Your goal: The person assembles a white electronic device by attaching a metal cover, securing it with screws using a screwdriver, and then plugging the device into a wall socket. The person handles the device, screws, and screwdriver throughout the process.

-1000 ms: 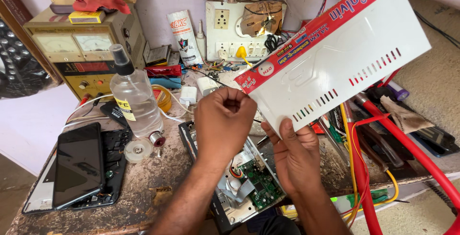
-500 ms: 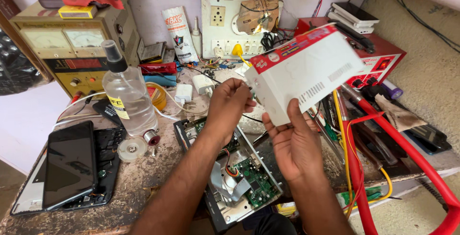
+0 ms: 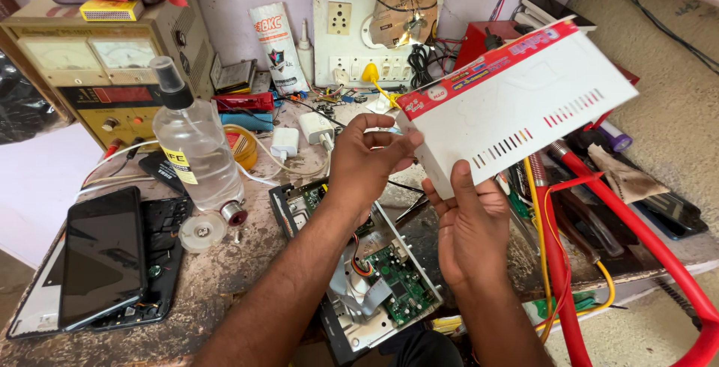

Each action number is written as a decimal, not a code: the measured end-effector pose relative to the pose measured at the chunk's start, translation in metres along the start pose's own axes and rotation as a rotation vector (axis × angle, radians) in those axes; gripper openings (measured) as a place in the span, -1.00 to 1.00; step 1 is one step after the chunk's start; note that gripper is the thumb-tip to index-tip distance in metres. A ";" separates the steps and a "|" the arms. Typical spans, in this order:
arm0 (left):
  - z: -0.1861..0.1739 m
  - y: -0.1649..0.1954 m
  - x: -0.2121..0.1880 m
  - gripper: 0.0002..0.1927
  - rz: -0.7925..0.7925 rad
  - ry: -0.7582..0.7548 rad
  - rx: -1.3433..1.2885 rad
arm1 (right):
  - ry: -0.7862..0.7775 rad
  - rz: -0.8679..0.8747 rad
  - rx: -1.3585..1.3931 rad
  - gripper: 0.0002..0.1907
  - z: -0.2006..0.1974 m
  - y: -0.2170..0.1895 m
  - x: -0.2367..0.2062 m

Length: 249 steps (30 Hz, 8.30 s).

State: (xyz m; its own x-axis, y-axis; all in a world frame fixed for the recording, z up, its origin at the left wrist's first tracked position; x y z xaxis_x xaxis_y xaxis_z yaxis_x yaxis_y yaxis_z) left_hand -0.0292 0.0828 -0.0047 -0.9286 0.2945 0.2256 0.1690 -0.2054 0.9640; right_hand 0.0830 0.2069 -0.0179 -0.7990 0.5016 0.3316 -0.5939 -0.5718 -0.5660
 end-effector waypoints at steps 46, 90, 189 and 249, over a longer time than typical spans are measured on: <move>-0.031 0.080 -0.118 -0.88 0.440 0.443 0.763 | -0.121 0.077 -0.937 -0.62 -0.059 -0.052 -0.067; -0.081 -0.018 -0.160 -0.07 -0.092 0.365 1.056 | 0.120 0.661 -0.384 -0.55 -0.062 -0.006 -0.063; -0.020 0.114 -0.192 -0.31 0.678 0.136 0.433 | -1.084 -0.051 -1.104 -0.20 0.014 -0.136 -0.026; -0.066 0.122 -0.203 -0.60 0.944 0.117 0.797 | -0.275 0.140 -1.792 -0.74 -0.070 0.061 0.139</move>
State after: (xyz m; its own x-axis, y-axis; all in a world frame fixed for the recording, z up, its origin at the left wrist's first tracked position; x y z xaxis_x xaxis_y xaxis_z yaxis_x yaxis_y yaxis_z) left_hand 0.1581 -0.0636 0.0579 -0.3511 0.2465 0.9033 0.9028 0.3450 0.2568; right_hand -0.0578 0.2876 -0.0591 -0.9299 0.3007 0.2118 0.1314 0.8094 -0.5723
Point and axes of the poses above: each hand's wrist, its own x-axis towards the middle knuckle, its own z-axis out of the palm, y = z × x, the point moved 5 cm from there along x, towards the middle knuckle, and after that the axes turned 14 degrees about x, right-handed, at the moved point
